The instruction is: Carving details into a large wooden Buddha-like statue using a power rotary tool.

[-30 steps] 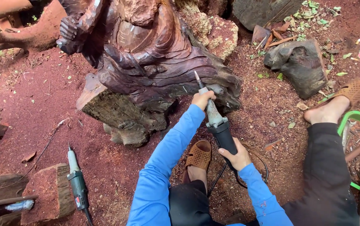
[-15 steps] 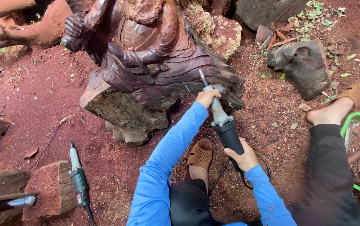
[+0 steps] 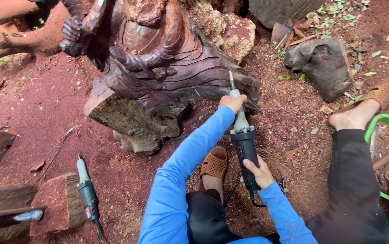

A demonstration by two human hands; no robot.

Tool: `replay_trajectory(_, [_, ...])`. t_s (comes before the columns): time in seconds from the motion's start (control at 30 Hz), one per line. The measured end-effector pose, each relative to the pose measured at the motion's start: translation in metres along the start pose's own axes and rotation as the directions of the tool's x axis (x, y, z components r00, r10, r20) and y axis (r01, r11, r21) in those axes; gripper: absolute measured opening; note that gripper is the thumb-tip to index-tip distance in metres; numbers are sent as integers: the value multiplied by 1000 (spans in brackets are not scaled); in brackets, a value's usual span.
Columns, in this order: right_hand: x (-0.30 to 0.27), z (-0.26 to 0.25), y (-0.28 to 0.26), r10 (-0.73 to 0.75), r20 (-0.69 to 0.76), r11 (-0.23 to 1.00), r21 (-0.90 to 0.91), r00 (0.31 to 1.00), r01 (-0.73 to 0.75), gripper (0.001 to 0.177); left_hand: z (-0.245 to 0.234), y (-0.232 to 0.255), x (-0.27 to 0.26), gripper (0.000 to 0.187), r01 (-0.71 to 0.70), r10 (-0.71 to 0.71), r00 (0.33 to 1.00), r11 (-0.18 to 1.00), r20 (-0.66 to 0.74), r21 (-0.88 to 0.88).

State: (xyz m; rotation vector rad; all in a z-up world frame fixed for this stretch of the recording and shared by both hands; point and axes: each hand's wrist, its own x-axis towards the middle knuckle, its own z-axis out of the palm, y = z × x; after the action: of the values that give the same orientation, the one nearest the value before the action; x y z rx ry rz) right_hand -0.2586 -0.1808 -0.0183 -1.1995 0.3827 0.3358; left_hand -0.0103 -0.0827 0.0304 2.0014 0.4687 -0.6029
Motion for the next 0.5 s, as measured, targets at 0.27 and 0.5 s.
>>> replay_trajectory(0.27, [-14,27,46,-162,64,975,-145,985,169,73,-15,-55,-24,49,-66,141,982,879,124,-472])
replay_trajectory(0.5, [13,16,63,-248,447,963,15,860,269,41,-85,-90,-73,35,-128,265,964,544,25,-829])
